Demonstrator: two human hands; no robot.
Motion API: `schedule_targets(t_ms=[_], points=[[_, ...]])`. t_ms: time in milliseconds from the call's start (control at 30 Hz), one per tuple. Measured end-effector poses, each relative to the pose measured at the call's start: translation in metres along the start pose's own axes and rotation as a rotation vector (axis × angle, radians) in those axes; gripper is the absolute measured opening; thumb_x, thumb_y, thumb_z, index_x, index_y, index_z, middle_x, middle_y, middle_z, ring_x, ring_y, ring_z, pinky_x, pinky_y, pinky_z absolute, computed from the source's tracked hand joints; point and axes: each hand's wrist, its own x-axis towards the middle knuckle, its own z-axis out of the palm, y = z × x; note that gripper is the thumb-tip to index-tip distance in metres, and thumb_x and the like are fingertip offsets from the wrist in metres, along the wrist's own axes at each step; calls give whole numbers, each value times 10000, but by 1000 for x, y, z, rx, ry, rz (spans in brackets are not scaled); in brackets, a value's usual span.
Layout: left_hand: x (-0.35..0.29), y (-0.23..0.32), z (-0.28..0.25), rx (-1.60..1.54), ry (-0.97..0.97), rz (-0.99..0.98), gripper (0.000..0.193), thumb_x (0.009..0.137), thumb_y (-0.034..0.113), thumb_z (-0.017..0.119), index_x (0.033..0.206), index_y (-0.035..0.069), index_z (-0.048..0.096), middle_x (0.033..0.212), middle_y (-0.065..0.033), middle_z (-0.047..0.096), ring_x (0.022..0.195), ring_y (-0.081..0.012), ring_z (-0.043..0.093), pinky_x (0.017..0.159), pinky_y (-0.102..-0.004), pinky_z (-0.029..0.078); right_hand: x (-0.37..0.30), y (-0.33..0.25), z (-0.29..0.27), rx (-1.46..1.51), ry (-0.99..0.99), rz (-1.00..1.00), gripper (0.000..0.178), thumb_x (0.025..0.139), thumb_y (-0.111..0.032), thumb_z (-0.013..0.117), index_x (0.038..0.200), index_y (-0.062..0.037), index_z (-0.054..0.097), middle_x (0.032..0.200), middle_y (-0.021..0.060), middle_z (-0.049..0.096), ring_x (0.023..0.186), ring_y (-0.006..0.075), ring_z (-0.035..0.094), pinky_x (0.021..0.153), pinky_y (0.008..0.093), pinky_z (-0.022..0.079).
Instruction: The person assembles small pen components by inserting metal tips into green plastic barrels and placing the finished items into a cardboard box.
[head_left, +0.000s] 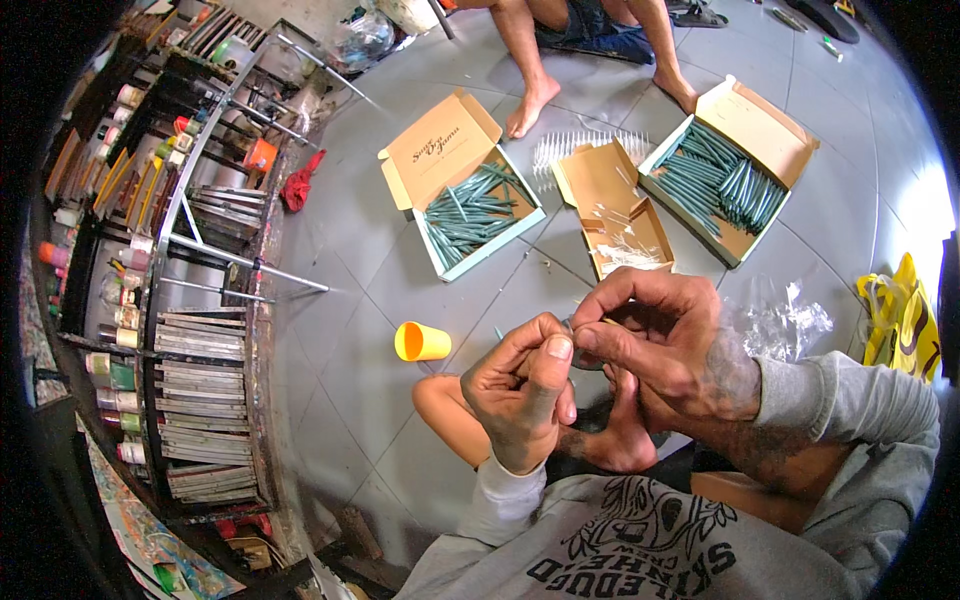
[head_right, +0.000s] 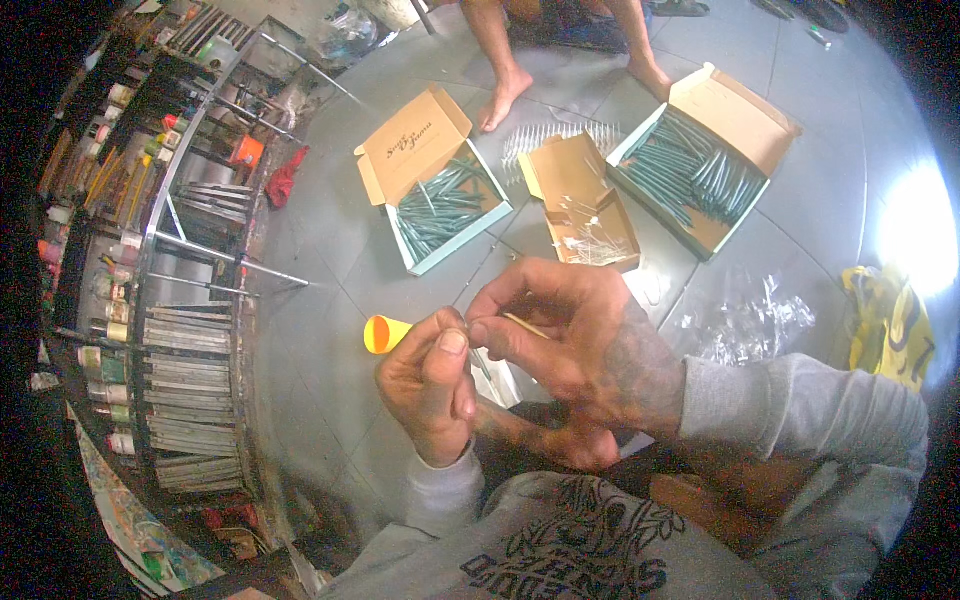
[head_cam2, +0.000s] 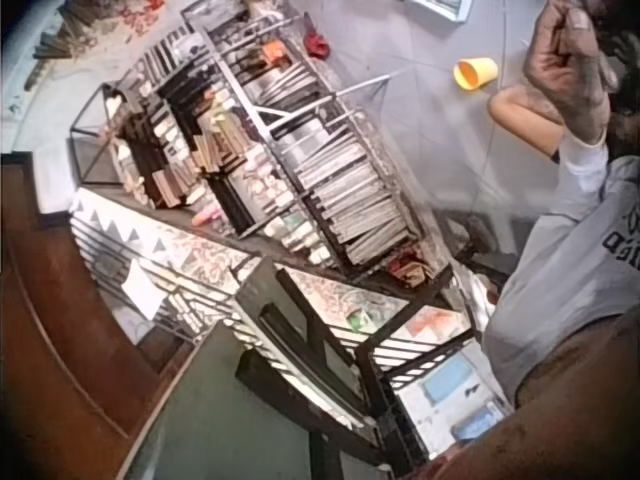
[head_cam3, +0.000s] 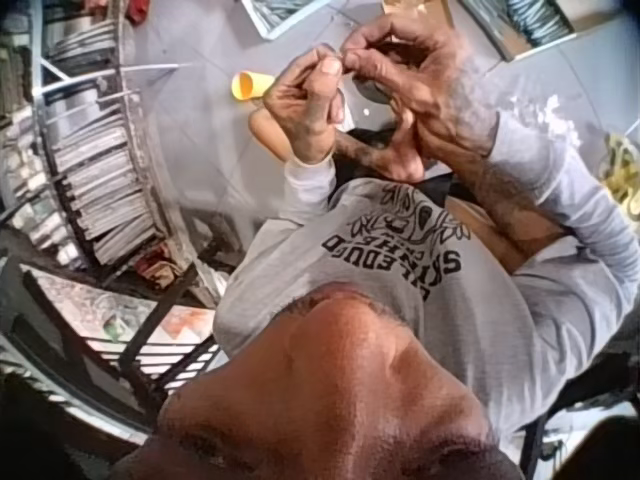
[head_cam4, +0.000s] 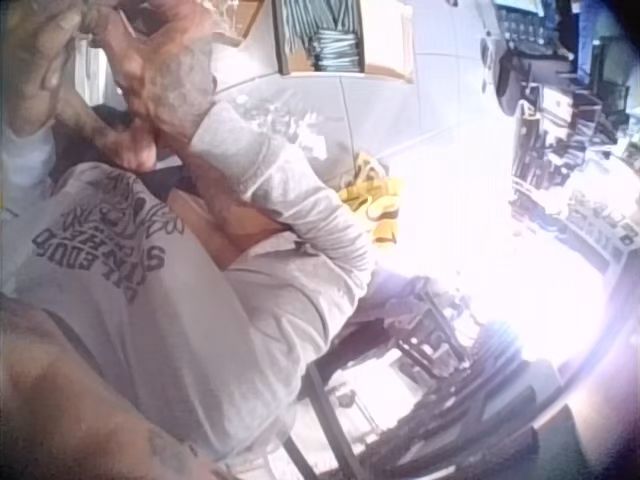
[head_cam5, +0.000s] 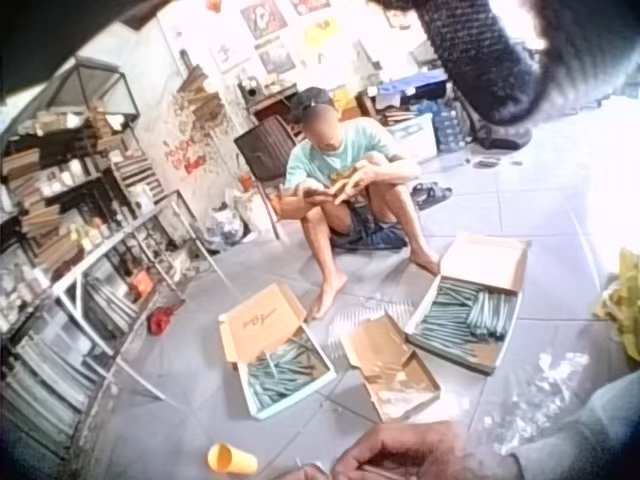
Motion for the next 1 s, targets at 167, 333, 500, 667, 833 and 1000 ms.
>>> schedule_targets(t_ms=[167,333,500,667,833,1000], points=[[-1,0,10,122,70,83,265,930,195,621,807,-39,621,560,27,483,392,-16,350,361,-209,224,-3,-9,3,55,-9,87,248,947,-155,672,1074,56,645,917,91,712,866,106,652,750,263,541],[-4,-6,15,163,149,122,227,933,154,619,788,-20,616,563,24,495,391,-15,360,361,-210,242,-2,-5,2,14,-21,47,242,939,-157,679,1048,59,659,923,92,716,863,103,657,754,257,545],[-3,-9,12,72,75,192,190,952,87,617,838,-66,627,600,-15,576,452,-37,494,407,-191,352,-3,-2,1,-160,-12,-128,239,937,-158,680,1035,59,666,937,102,717,868,115,669,758,265,555],[-3,-8,16,101,112,169,242,930,161,616,779,-29,613,585,-13,543,458,-61,491,413,-206,340,-2,-8,5,183,-2,76,233,942,-151,669,1029,65,665,934,105,713,874,123,672,768,264,554],[-2,-10,16,104,130,193,249,928,166,599,774,-29,607,619,-38,563,471,-88,527,429,-217,375,2,5,4,249,-15,81,244,941,-153,672,1033,72,660,931,107,707,840,127,666,754,264,550],[-2,-13,16,81,134,198,238,916,156,599,774,-35,605,626,-45,561,480,-97,536,435,-223,385,2,7,5,289,7,126,249,929,-162,677,1030,66,662,930,101,700,817,122,654,742,265,542]])
